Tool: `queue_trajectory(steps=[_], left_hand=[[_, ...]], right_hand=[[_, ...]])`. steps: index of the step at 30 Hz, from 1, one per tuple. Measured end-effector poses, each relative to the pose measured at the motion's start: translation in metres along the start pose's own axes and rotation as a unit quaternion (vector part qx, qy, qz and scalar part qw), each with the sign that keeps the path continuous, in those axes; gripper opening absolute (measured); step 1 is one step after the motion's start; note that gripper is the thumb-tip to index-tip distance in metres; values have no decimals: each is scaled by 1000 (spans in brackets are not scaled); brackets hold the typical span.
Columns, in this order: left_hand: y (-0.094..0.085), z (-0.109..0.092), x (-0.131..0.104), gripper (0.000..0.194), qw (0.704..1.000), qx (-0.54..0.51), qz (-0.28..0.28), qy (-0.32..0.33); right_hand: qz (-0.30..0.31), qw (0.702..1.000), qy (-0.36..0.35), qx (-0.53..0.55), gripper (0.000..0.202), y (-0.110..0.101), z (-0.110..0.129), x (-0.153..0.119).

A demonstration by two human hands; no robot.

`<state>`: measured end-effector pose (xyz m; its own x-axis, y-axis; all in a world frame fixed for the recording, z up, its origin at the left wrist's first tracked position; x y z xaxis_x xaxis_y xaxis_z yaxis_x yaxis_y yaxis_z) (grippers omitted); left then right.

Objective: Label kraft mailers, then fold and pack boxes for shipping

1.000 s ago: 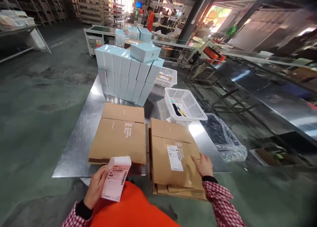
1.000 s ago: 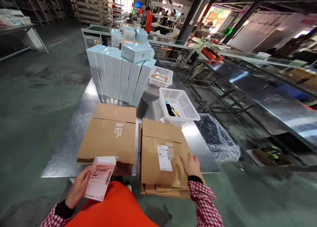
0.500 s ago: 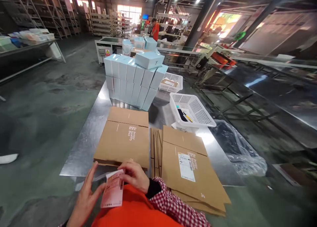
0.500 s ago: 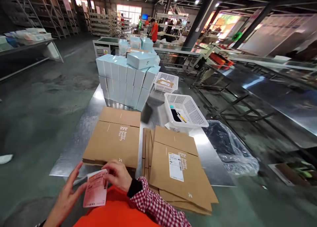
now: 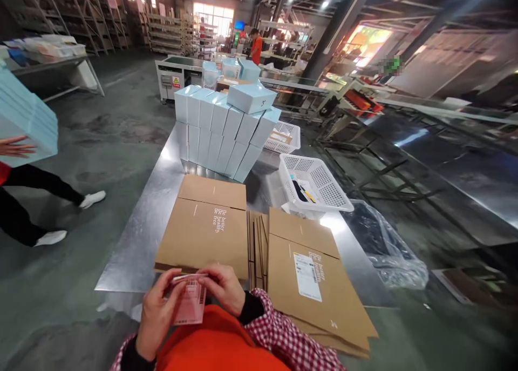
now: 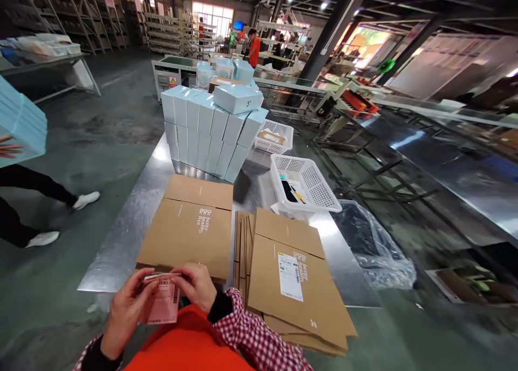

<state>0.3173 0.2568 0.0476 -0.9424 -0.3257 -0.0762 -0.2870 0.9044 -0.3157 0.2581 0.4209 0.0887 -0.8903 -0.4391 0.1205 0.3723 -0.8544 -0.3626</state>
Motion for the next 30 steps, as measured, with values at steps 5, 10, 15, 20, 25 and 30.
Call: queue_trajectory(steps=[5,10,15,20,25,30], left_hand=[[7,5,17,41,998,50,-32,2],[5,15,24,42,998,60,14,6],[-3,35,23,34,972,164,99,135],[0,30,16,32,901,267,73,334],[24,21,26,28,870,296,68,389],[35,40,38,28,887,300,101,336]], right_hand=[[-66,997,-16,-21,31,9,-7,4],[-139,989,50,14,34,5,-40,12],[-320,930,159,86,34,-84,-99,47],[-188,968,166,27,42,-90,-121,102],[-94,967,170,-165,56,-51,-118,117],[-31,932,152,-327,71,-43,-111,116]])
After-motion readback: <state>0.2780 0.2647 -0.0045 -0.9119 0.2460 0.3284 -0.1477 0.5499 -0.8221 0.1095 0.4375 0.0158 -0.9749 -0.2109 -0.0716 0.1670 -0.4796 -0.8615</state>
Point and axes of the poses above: each hand's wrist, its own x-axis towards the middle knuckle, its own y-axis out of the palm, z = x × y, the point moved 9 cm from there along x, towards the middle knuckle, and after that the axes turned 5 degrees about -z, right-handed, at the moved point
